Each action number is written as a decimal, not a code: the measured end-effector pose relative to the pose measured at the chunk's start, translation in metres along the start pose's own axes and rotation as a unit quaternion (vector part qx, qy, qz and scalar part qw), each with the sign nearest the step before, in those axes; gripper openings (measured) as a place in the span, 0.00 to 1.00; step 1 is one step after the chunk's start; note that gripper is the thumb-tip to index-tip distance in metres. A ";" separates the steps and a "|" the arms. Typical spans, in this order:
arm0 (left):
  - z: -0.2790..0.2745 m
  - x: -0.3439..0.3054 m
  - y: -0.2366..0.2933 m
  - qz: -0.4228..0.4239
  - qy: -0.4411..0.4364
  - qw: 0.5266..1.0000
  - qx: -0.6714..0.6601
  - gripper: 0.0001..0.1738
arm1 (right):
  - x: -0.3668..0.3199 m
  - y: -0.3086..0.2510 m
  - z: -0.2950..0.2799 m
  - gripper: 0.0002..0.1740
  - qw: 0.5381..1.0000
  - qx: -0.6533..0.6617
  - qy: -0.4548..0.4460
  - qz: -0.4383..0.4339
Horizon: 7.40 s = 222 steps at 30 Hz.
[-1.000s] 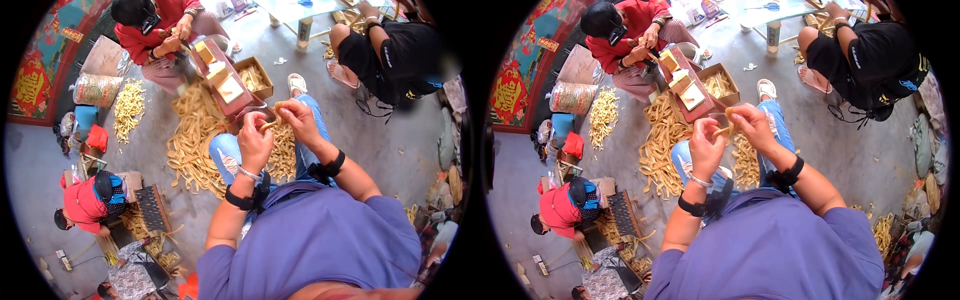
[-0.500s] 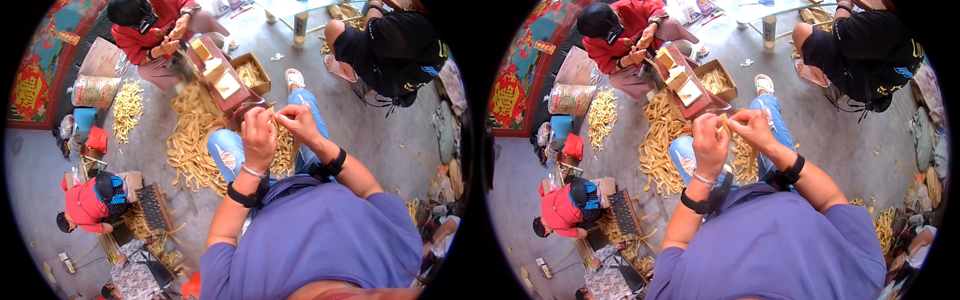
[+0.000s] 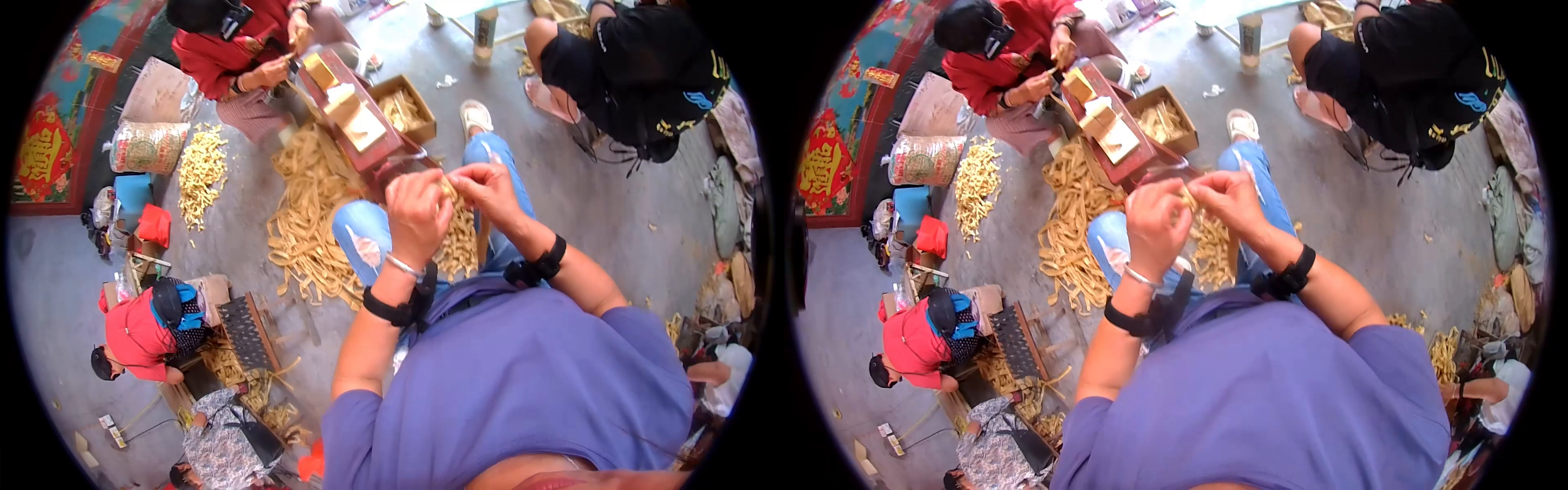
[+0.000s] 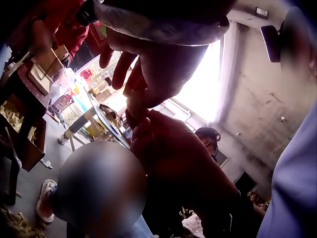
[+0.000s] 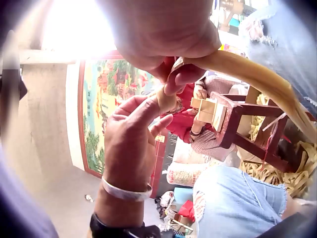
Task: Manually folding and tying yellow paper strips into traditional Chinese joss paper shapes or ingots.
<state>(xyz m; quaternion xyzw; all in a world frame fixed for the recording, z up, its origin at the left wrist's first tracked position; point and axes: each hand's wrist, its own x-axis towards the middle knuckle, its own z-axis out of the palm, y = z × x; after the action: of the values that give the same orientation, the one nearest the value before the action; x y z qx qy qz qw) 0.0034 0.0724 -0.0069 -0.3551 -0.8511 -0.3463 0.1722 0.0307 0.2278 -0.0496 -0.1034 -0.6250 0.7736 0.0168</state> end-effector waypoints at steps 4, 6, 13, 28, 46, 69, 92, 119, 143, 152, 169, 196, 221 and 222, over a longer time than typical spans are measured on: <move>0.003 -0.001 0.005 -0.067 0.029 0.997 -0.026 0.05 | -0.016 -0.014 0.008 0.11 0.998 0.042 -0.003 -0.055; 0.003 0.003 0.004 -0.053 0.034 0.998 0.007 0.05 | -0.011 -0.013 0.002 0.10 0.997 0.056 -0.052 -0.029; 0.016 -0.010 0.006 -0.336 0.012 0.894 -0.295 0.07 | -0.012 -0.014 0.002 0.08 0.973 -0.046 0.026 -0.223; 0.007 -0.004 0.011 -0.025 0.007 1.000 0.017 0.07 | -0.009 -0.016 -0.020 0.09 0.944 -0.252 -0.123 -0.174; 0.003 -0.017 0.021 -0.270 0.090 0.950 -0.128 0.09 | -0.023 -0.004 -0.017 0.11 0.976 0.106 -0.186 0.041; -0.027 -0.028 -0.012 -0.385 -0.073 0.687 -0.612 0.07 | -0.015 -0.027 -0.011 0.08 0.976 -0.033 -0.213 0.038; -0.020 -0.028 -0.036 -0.440 -0.022 0.555 -0.706 0.10 | 0.011 -0.016 0.008 0.08 0.980 -0.086 -0.178 0.017; 0.036 0.040 -0.247 -0.514 0.156 0.562 -0.630 0.13 | 0.254 0.044 0.079 0.10 0.836 -0.486 -0.162 -0.198; 0.035 -0.003 -0.031 -0.461 0.046 0.702 -0.542 0.17 | 0.016 -0.021 0.007 0.06 0.905 -0.291 0.014 -0.310; 0.014 0.010 0.020 -0.209 0.043 0.960 -0.180 0.14 | 0.010 -0.026 -0.006 0.09 0.997 -0.075 0.025 -0.014; 0.016 -0.004 0.013 -0.296 -0.124 0.942 -0.102 0.06 | -0.018 -0.008 -0.004 0.08 0.968 -0.147 0.098 -0.177; 0.005 -0.009 0.030 -0.150 -0.102 0.973 -0.141 0.07 | -0.036 -0.003 -0.033 0.04 0.982 -0.114 -0.142 -0.044; -0.005 -0.020 -0.002 -0.432 -0.133 0.689 -0.567 0.10 | -0.036 -0.012 -0.013 0.27 0.978 0.033 -0.203 0.030; -0.010 -0.019 -0.001 -0.431 -0.129 0.681 -0.579 0.09 | -0.037 -0.015 -0.012 0.27 0.977 0.012 -0.209 0.036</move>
<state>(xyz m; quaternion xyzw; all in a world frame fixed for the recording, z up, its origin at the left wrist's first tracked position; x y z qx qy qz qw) 0.0159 0.0556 -0.0106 -0.0195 -0.5541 -0.7565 -0.3469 0.0678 0.2370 -0.0319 0.0384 -0.6017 0.7853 -0.1407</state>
